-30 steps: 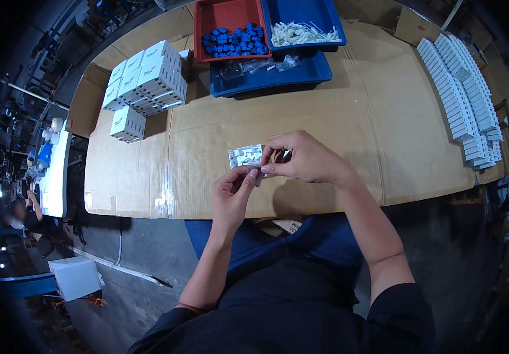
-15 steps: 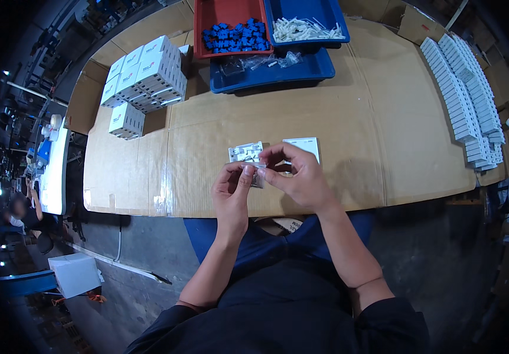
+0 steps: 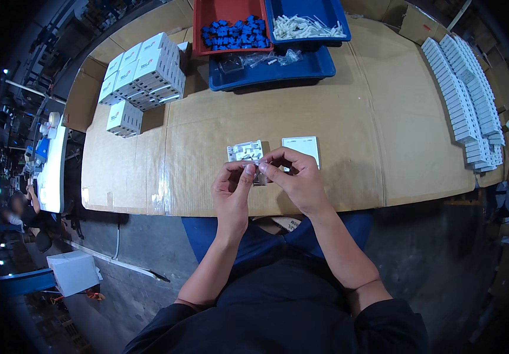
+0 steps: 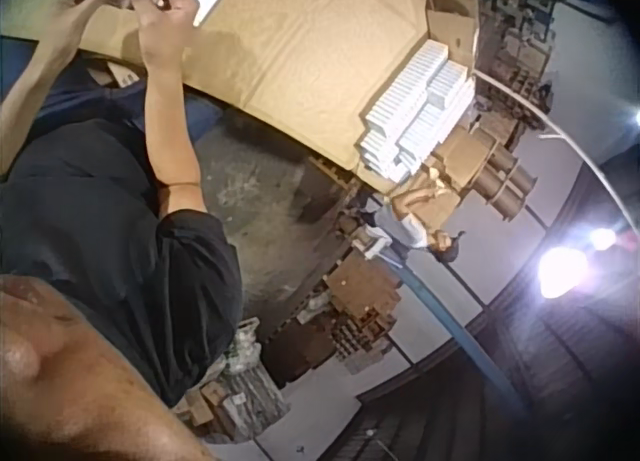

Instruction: Manually assemble and package electronic components into small cardboard boxes.

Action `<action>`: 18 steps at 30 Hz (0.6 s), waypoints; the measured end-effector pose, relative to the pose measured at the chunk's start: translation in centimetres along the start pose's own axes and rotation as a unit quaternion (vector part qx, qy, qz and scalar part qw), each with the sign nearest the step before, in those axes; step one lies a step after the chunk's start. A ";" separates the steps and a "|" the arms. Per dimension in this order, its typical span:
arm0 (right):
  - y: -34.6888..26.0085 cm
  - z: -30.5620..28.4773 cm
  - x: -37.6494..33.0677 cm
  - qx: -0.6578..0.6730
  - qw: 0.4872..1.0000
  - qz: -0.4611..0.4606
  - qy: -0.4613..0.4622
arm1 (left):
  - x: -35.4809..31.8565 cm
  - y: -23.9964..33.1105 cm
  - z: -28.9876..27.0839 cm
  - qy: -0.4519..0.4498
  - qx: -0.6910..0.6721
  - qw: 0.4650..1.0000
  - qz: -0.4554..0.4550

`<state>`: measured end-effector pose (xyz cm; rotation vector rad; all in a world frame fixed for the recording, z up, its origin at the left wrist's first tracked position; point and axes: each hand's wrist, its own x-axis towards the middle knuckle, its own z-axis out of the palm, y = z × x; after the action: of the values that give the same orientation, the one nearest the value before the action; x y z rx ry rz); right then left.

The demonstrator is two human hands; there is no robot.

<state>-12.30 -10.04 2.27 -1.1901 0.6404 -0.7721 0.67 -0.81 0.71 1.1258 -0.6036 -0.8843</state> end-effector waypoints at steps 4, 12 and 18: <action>-0.1 0.3 0.1 -0.023 1.000 -0.011 0.003 | -0.1 0.2 0.0 -0.001 -0.012 1.000 -0.012; 0.7 0.7 0.0 -0.004 0.999 -0.043 0.015 | -0.2 0.0 0.1 0.004 -0.038 0.999 -0.017; 1.0 -0.4 0.0 0.012 1.000 -0.016 0.001 | 0.2 0.5 -0.1 -0.037 -0.013 0.998 -0.047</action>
<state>-12.39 -10.11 1.24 -1.1809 0.6134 -0.8045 1.01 -0.81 1.14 1.1084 -0.6014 -1.0167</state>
